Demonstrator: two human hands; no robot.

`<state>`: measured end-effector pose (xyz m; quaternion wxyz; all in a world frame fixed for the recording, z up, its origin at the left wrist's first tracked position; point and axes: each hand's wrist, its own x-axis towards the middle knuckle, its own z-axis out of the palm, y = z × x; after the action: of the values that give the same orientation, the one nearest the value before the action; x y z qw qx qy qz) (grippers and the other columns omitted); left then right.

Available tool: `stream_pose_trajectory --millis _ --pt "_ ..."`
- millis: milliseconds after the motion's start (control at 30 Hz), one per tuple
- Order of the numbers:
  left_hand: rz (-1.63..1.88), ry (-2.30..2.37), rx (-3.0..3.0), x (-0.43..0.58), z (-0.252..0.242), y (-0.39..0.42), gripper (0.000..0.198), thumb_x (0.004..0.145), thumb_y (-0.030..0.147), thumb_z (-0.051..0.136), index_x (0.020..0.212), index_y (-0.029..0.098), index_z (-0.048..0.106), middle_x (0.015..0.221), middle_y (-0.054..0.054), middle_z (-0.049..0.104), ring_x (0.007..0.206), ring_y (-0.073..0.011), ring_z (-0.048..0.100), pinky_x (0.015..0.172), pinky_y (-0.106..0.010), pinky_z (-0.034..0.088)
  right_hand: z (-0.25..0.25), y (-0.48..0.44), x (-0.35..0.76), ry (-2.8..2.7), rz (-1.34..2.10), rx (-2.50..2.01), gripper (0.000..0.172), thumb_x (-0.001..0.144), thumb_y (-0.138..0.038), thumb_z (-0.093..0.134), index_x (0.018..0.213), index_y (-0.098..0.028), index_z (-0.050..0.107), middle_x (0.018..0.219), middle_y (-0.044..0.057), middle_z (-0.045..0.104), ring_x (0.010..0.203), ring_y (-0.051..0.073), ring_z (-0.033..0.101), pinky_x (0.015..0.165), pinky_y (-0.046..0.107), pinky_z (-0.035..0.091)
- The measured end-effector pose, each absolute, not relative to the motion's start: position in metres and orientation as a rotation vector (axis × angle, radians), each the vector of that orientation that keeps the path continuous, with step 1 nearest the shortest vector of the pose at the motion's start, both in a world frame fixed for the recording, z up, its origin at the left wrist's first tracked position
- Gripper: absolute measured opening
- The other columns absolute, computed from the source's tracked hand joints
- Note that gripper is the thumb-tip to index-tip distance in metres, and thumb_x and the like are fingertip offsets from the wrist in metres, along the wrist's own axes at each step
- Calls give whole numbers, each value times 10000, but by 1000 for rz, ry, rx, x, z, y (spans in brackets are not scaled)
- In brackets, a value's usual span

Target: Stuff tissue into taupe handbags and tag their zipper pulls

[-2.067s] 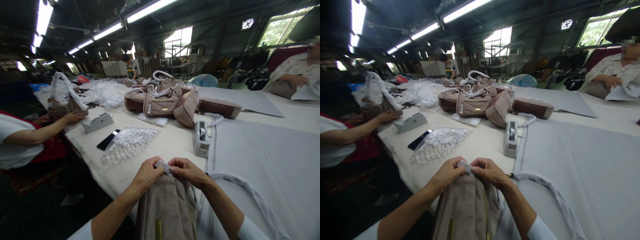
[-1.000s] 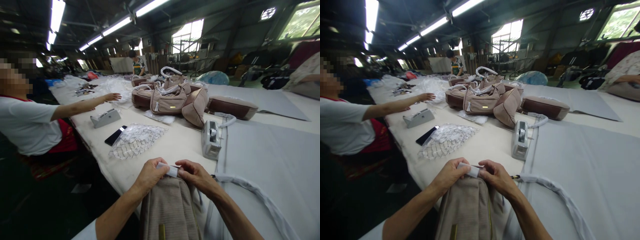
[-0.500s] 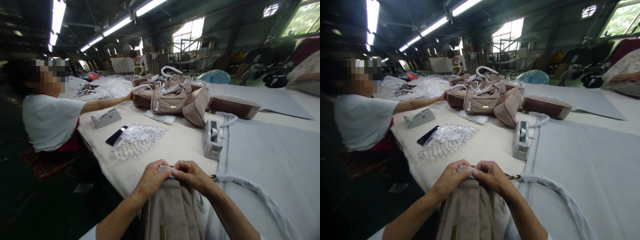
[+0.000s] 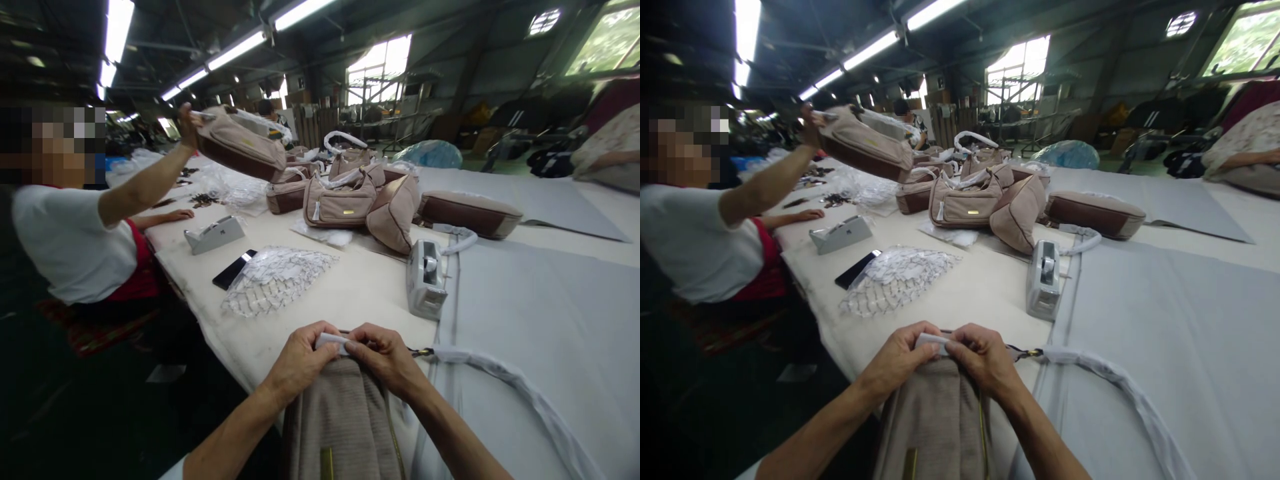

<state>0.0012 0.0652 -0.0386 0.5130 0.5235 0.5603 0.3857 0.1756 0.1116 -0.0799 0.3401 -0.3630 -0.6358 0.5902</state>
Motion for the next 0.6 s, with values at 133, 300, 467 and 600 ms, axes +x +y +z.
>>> stream_pose_trajectory --millis 133,300,467,600 --pt "911 1331 1241 -2 -38 65 169 739 217 562 876 168 648 674 25 572 659 -122 494 662 -207 380 -83 111 175 -1692 1428 -955 263 774 -419 642 732 -160 650 678 25 597 619 139 498 559 247 391" --pt "922 1372 1298 -1 -43 65 136 751 249 580 851 174 632 692 28 565 649 -118 475 631 -201 367 -83 111 175 -1736 1376 -954 258 790 -413 629 716 -166 637 674 24 593 612 138 499 548 244 390" --pt "1024 1366 1245 5 -47 63 96 752 222 557 762 157 628 639 31 534 633 -109 454 639 -206 363 -81 111 176 -1794 1282 -892 231 821 -387 618 739 -176 661 697 25 619 657 148 550 614 252 418" --pt "1077 1341 1178 5 -54 60 112 734 242 565 771 161 634 593 34 535 595 -106 455 616 -211 360 -81 109 181 -1892 1197 -813 183 870 -331 569 848 -197 692 772 36 651 728 158 595 674 255 442"
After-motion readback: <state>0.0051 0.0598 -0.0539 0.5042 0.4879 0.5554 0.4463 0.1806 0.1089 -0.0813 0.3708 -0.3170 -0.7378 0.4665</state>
